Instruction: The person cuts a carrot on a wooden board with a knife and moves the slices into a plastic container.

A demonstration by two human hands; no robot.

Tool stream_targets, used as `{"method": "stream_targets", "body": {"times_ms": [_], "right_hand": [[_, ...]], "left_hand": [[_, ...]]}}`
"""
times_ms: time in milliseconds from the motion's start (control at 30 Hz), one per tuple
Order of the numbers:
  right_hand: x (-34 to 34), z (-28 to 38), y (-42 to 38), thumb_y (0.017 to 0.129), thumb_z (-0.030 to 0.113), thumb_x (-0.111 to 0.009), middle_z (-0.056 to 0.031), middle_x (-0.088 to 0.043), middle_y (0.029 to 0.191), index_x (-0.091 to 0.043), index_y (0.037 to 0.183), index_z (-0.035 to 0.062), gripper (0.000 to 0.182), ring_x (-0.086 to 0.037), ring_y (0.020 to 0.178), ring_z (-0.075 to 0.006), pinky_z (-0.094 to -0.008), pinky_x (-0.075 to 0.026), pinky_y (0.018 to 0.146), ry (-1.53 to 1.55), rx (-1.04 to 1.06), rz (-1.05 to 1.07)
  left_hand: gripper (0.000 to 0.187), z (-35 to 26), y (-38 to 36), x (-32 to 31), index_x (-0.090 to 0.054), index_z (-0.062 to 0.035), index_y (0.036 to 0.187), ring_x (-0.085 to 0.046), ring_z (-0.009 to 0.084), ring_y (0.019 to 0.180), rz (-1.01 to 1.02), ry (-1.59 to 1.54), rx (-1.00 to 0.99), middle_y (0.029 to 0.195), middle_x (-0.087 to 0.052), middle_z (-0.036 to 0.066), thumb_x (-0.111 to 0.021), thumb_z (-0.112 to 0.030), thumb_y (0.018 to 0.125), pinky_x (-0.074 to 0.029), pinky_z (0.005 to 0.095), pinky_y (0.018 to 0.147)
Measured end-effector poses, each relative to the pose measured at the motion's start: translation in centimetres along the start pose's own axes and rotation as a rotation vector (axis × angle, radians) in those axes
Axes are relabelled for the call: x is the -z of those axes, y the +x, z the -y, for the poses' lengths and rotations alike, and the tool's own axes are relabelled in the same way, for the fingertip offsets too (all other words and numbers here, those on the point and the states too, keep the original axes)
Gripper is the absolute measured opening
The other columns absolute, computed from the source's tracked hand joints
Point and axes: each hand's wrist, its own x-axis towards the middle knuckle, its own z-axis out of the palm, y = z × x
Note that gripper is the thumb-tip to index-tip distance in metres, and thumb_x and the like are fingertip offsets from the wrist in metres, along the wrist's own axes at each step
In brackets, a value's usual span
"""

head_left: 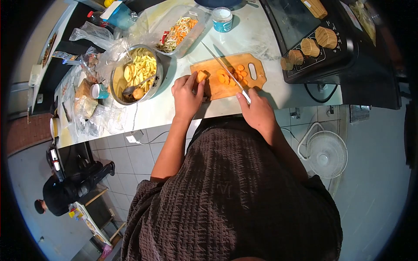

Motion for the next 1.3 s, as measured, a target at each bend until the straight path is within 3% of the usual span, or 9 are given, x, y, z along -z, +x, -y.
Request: {"method": "stream_targets", "body": {"times_ms": [167, 300, 367, 500, 600, 733, 933, 1100, 1300], "right_hand": [[0.1, -0.7, 0.3, 0.096, 0.049, -0.047, -0.0298, -0.064, 0.090, -0.056, 0.103, 0.0013, 0.049, -0.061, 0.089, -0.0485, -0.0540, -0.048, 0.081, 0.004, -0.012, -0.010], [0.5, -1.0, 0.4, 0.095, 0.049, -0.048, -0.0297, -0.064, 0.090, -0.056, 0.103, 0.0021, 0.049, -0.061, 0.089, -0.0486, -0.0542, -0.047, 0.081, 0.022, -0.004, -0.012], [0.8, -0.9, 0.4, 0.095, 0.049, -0.049, -0.0290, -0.064, 0.089, -0.056, 0.103, 0.0025, 0.048, -0.061, 0.089, -0.0484, -0.0549, -0.047, 0.080, 0.057, -0.014, -0.042], [1.0, -1.1, 0.4, 0.095, 0.049, -0.049, -0.0285, -0.064, 0.087, -0.056, 0.102, 0.0022, 0.047, -0.061, 0.089, -0.0484, -0.0555, -0.046, 0.080, 0.065, -0.004, -0.084], [1.0, -1.6, 0.6, 0.095, 0.048, -0.049, -0.0284, -0.064, 0.087, -0.055, 0.101, 0.0020, 0.047, -0.061, 0.089, -0.0484, -0.0552, -0.046, 0.080, 0.083, 0.009, -0.071], [1.2, -1.7, 0.7, 0.095, 0.049, -0.049, -0.0278, -0.065, 0.090, -0.055, 0.102, 0.0028, 0.047, -0.060, 0.090, -0.0483, -0.0550, -0.046, 0.081, 0.090, -0.005, -0.049], [1.2, -1.9, 1.1, 0.094, 0.050, -0.049, -0.0272, -0.065, 0.093, -0.055, 0.102, 0.0032, 0.048, -0.060, 0.093, -0.0479, -0.0541, -0.046, 0.083, 0.099, -0.015, -0.040], [1.2, -1.8, 1.1, 0.095, 0.050, -0.049, -0.0279, -0.064, 0.094, -0.055, 0.103, 0.0020, 0.049, -0.059, 0.095, -0.0478, -0.0534, -0.046, 0.084, 0.072, -0.028, -0.049], [1.5, -1.2, 1.1, 0.095, 0.049, -0.049, -0.0287, -0.064, 0.094, -0.056, 0.103, 0.0013, 0.049, -0.059, 0.095, -0.0480, -0.0531, -0.046, 0.084, 0.079, -0.009, 0.025]], "left_hand": [[0.035, -0.8, 0.3, 0.5, -0.068, -0.0089, 0.116, -0.054, 0.0280, 0.102, 0.031, 0.063, 0.003, 0.104, -0.063, 0.010, -0.070, -0.023, 0.084, -0.038, 0.0396, 0.091], [0.032, -1.3, 1.0, 0.6, -0.069, -0.0079, 0.112, -0.053, 0.0279, 0.103, -0.042, 0.059, -0.067, 0.106, -0.061, 0.010, -0.071, -0.022, 0.083, -0.037, 0.0398, 0.091], [0.026, -1.9, 1.7, 1.1, -0.068, -0.0074, 0.106, -0.052, 0.0279, 0.103, 0.030, 0.027, -0.174, 0.106, -0.060, 0.010, -0.069, -0.017, 0.082, -0.036, 0.0407, 0.090], [0.022, -3.5, 2.9, 0.9, -0.065, -0.0109, 0.103, -0.052, 0.0270, 0.101, 0.174, -0.029, -0.203, 0.102, -0.060, 0.007, -0.066, -0.011, 0.081, -0.035, 0.0409, 0.089], [0.021, -3.3, 3.7, 0.3, -0.063, -0.0122, 0.099, -0.051, 0.0278, 0.106, 0.295, 0.060, -0.344, 0.109, -0.061, 0.006, -0.071, -0.014, 0.080, -0.034, 0.0405, 0.090], [0.021, -2.9, 4.2, 0.0, -0.064, -0.0127, 0.098, -0.049, 0.0275, 0.109, 0.349, 0.062, -0.345, 0.111, -0.061, 0.005, -0.072, -0.016, 0.079, -0.033, 0.0414, 0.091], [0.019, -2.1, 4.5, 0.5, -0.066, -0.0115, 0.094, -0.049, 0.0266, 0.104, 0.369, 0.021, -0.351, 0.098, -0.061, 0.004, -0.073, -0.018, 0.078, -0.031, 0.0418, 0.090], [0.017, -2.1, 4.4, 1.8, -0.067, -0.0107, 0.093, -0.054, 0.0245, 0.098, 0.423, -0.100, -0.165, 0.082, -0.065, 0.005, -0.073, -0.021, 0.081, -0.031, 0.0398, 0.090], [0.018, -1.8, 3.9, 1.1, -0.068, -0.0111, 0.095, -0.056, 0.0242, 0.094, 0.341, -0.087, -0.217, 0.084, -0.067, 0.005, -0.072, -0.023, 0.082, -0.031, 0.0394, 0.090]]}}
